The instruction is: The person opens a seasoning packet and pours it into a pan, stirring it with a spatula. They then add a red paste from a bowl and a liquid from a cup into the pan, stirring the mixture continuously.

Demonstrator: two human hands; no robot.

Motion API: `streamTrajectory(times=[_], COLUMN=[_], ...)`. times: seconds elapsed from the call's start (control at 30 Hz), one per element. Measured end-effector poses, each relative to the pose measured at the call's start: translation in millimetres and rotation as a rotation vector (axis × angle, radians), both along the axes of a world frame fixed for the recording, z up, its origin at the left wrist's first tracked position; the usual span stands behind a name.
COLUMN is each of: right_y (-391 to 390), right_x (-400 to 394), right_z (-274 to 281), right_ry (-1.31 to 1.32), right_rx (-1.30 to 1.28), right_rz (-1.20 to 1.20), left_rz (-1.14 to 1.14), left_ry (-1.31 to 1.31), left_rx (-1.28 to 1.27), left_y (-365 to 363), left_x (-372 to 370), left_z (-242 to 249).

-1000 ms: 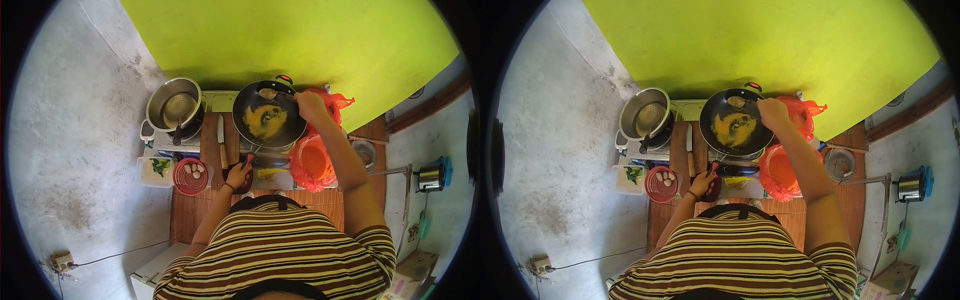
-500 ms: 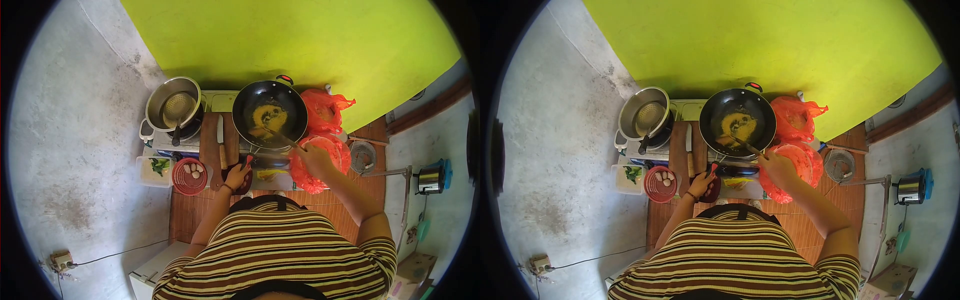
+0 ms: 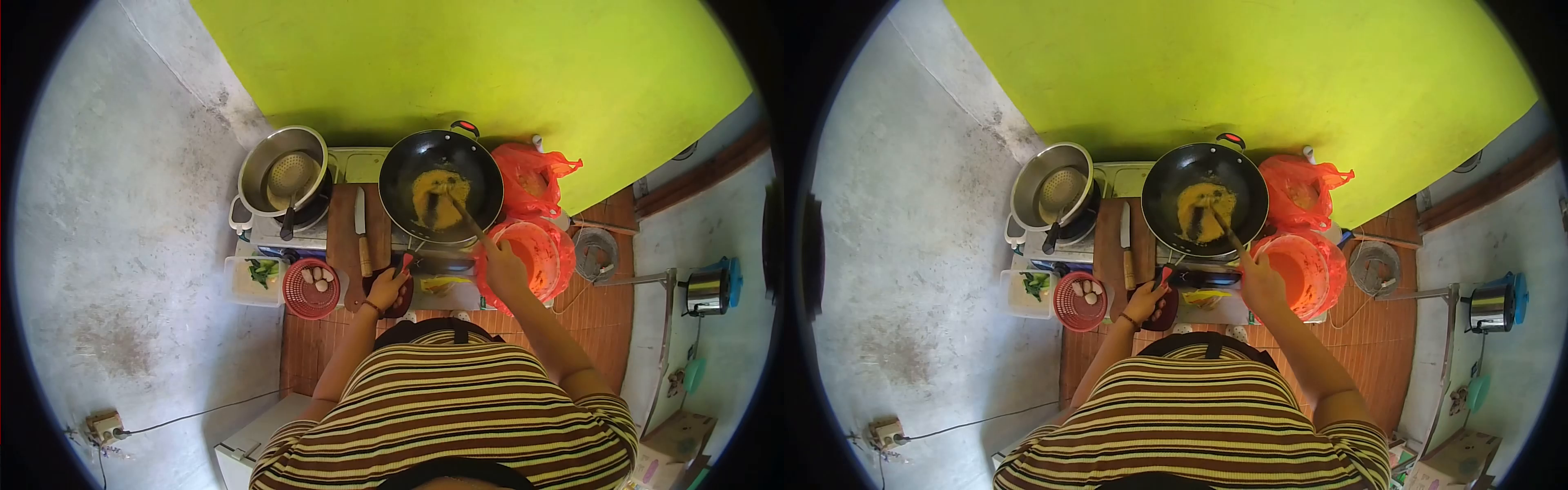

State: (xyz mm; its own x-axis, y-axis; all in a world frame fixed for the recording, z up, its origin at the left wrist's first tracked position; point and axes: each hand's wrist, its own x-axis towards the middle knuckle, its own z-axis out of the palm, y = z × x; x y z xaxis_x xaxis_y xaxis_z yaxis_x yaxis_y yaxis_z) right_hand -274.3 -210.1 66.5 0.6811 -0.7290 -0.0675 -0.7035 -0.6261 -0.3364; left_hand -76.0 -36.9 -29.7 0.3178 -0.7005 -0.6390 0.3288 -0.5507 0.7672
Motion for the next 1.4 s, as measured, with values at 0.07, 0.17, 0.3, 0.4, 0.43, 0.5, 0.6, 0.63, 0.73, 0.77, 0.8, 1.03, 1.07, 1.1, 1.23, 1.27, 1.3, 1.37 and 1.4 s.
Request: streamTrajectory(times=[0.07, 0.17, 0.3, 0.4, 0.43, 0.5, 0.6, 0.63, 0.73, 0.77, 0.8, 1.03, 1.07, 1.1, 1.23, 1.27, 1.3, 1.37, 1.4], right_y=[-13.0, -20.6, -16.0, -10.3, -11.8, -15.1, -13.3, -12.5, -10.2, -10.5, -9.5, -19.3, -26.0, -31.1, -38.4, -36.9, -35.5, -37.0, -39.2], right_x=[17.1, 27.9, 6.5, -22.0, -30.7, -44.5, -54.8, -55.0, -49.1, -42.0, -34.2, 29.9, 36.4, 40.0, 40.6, 33.9, 25.6, 2.8, -9.4], right_z=[-36.6, -50.9, -40.1, 2.5, 14.1, 33.7, 56.0, 54.2, 30.2, 10.8, -4.3, -42.9, -46.8, -48.6, -49.9, -47.7, -44.3, -29.0, -17.8], right_ry=[-0.079, -0.152, -0.186, -0.11, -0.114, -0.128, -0.114, -0.133, -0.227, -0.285, -0.343, -0.566, -0.533, -0.5, -0.401, -0.389, -0.376, -0.35, -0.335], right_rx=[-0.013, -0.014, -0.042, -0.01, -0.011, -0.014, 0.024, 0.042, 0.096, 0.114, 0.132, 0.105, 0.036, -0.034, 0.005, 0.03, 0.055, 0.097, 0.117], right_rz=[-0.03, -0.007, 0.11, 0.093, 0.091, 0.086, 0.067, 0.075, 0.108, 0.131, 0.154, -0.039, -0.054, -0.068, 0.047, 0.081, 0.115, 0.148, 0.165], left_rz=[-0.003, 0.016, 0.011, 0.017, 0.021, 0.028, 0.027, 0.017, 0.008, 0.009, 0.013, 0.0, -0.014, -0.01, -0.002, -0.001, -0.002, -0.003, -0.007], left_ry=[-0.02, 0.02, 0.0, 0.012, 0.017, 0.029, 0.027, 0.013, 0.015, 0.024, 0.029, 0.015, 0.005, 0.007, -0.002, -0.007, -0.012, -0.022, -0.027], left_rx=[-0.005, 0.009, 0.004, -0.011, -0.006, -0.004, -0.007, -0.005, -0.005, -0.005, 0.0, -0.007, -0.008, -0.008, 0.0, 0.005, 0.0, -0.011, -0.009], left_y=[0.5, 0.0, 0.9, 1.4, 1.2, 1.2, 1.1, 1.4, 0.8, 0.5, 0.3, -0.1, 0.1, 0.1, -0.5, -0.4, 0.0, 0.8, 0.9], left_x=[-0.1, -0.5, -0.1, -0.8, -1.0, -1.5, -0.4, -0.5, 0.4, 0.4, 0.1, 0.5, 0.0, -0.3, -0.4, -0.9, -1.4, -1.2, -1.0], left_z=[-3.3, -2.2, -2.5, -5.6, -4.6, -5.5, -7.6, -6.2, -5.9, -6.1, -5.5, -0.6, 0.4, -1.1, -2.1, -1.2, -2.5, -5.5, -5.9])
